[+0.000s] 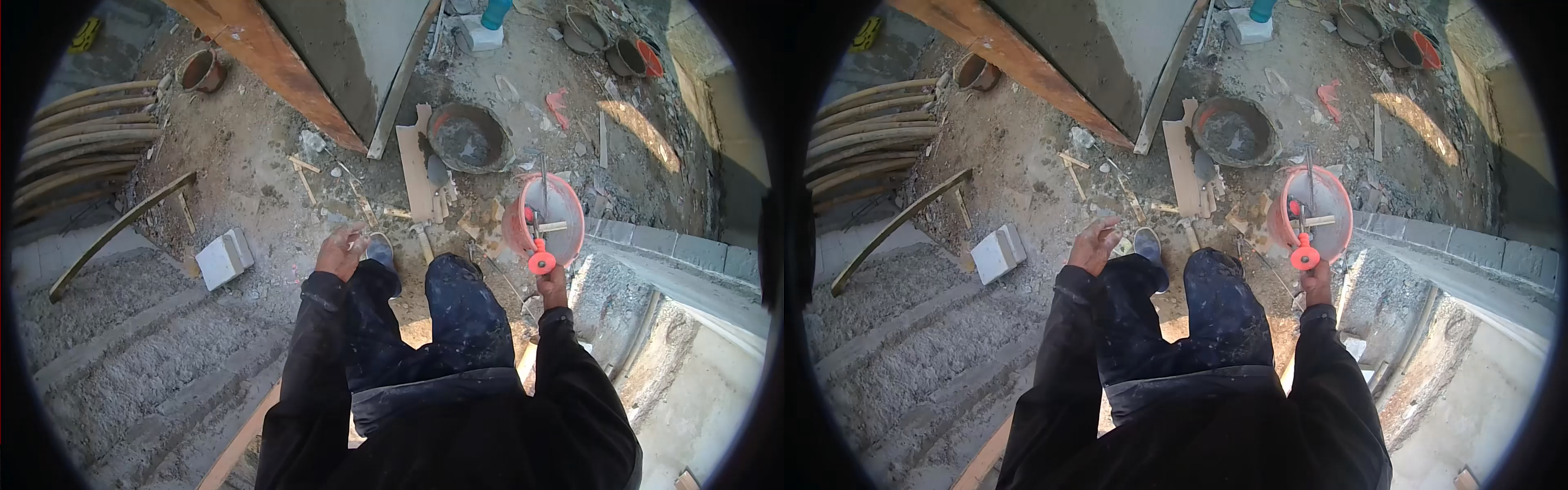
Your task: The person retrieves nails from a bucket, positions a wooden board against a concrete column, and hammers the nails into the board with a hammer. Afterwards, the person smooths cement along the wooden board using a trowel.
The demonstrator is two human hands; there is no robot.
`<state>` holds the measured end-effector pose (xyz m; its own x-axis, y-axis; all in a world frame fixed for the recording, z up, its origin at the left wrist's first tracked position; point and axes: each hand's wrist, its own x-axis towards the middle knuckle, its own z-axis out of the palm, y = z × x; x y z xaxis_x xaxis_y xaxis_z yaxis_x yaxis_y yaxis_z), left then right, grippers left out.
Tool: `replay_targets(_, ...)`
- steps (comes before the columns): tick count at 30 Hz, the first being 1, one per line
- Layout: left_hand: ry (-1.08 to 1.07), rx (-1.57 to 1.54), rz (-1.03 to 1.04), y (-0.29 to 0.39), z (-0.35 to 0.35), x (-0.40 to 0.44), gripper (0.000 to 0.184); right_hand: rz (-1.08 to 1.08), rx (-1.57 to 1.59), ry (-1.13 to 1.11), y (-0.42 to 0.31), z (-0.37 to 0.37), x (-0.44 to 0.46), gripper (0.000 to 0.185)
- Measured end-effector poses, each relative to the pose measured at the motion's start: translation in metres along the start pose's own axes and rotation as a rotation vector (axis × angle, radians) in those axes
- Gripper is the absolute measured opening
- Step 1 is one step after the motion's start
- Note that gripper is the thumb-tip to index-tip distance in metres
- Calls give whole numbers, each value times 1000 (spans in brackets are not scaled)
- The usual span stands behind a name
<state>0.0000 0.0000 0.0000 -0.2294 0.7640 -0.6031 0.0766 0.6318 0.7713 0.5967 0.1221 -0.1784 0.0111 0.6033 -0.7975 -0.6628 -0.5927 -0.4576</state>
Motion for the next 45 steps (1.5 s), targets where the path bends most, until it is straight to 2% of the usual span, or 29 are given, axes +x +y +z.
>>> replay_targets(2, -52, 534, 190, 37, 24, -8, 51, -37, -45, 10, -22, -13, -8, 39)
replay_targets(3, 10, 548, 243, -10, 7, 99, 51, -59, -31, -67, 39, 22, 120, 39)
replay_targets(6, -27, 848, 434, -60, 24, 122, 53, -47, -112, -91, 60, -6, 155, 43)
replay_targets(8, 19, 835, 423, -70, 28, 127, 53, -22, -100, -57, 79, -22, 197, 45)
replay_targets(9, 26, 838, 405, -72, 30, 120, 54, -33, -220, 8, 89, -30, 212, 44)
replay_targets(10, 54, 806, 390, -76, 28, 115, 54, 15, -115, -13, 100, -52, 232, 42)
replay_targets(11, 58, 821, 382, -77, 23, 111, 54, 31, -98, -162, 104, -58, 231, 41)
replay_targets(12, 40, 843, 383, -76, 18, 104, 53, 26, -144, -162, 106, -58, 229, 41)
replay_targets(14, 198, 781, 394, -56, 10, 81, 58, 11, -218, -157, 101, -63, 215, 41)
replay_targets(16, 284, 723, 515, -49, 10, 77, 55, 51, -191, -209, 90, -58, 221, 39)
replay_targets(19, 151, 786, 478, -70, 8, 83, 58, -57, -247, -45, 78, -58, 213, 38)
replay_targets(20, 136, 870, 379, -80, 2, 82, 60, -72, -208, -15, 78, -76, 203, 38)
replay_targets(21, 141, 959, 282, -85, -4, 85, 61, -53, -331, 54, 82, -92, 203, 40)
replay_targets(22, 121, 975, 312, -87, -2, 91, 61, -36, -461, 125, 78, -104, 203, 43)
replay_targets(23, 99, 992, 319, -89, 3, 98, 62, -50, -438, 145, 69, -117, 204, 43)
replay_targets(25, 61, 1030, 329, -83, 16, 109, 62, -170, -695, 168, 65, -132, 205, 38)
replay_targets(27, 20, 932, 234, -69, 25, 116, 63, -240, -645, 210, 62, -110, 191, 43)
replay_targets(29, -7, 937, 201, -68, 30, 123, 64, -397, -881, 461, 60, -72, 169, 44)
replay_targets(30, -14, 920, 163, -69, 30, 128, 64, -398, -866, 464, 56, -73, 173, 44)
replay_targets(32, -19, 950, 166, -75, 33, 139, 64, -1113, -1556, 532, 44, -72, 188, 52)
replay_targets(33, -27, 972, 159, -77, 34, 143, 64, -1111, -1551, 533, 38, -64, 195, 52)
replay_targets(35, -39, 989, 148, -76, 33, 145, 64, -1182, -1633, 196, 36, -24, 205, 60)
replay_targets(37, -45, 1001, 135, -76, 29, 145, 64, -1086, -1686, 47, 45, 22, 212, 58)
replay_targets(39, -12, 1016, 145, -79, 28, 145, 64, -1233, -1464, -179, 70, 21, 262, 51)
replay_targets(40, -12, 1017, 143, -79, 28, 144, 64, -1231, -1462, -179, 75, 23, 282, 51)
replay_targets(42, -12, 1022, 168, -82, 32, 141, 63, -939, -1781, -207, 77, 26, 305, 40)
replay_targets(43, -16, 1021, 165, -84, 34, 138, 63, -933, -1784, -206, 76, 32, 297, 40)
replay_targets(45, -30, 979, 181, -84, 36, 136, 62, -948, -1821, -1, 65, 47, 276, 31)
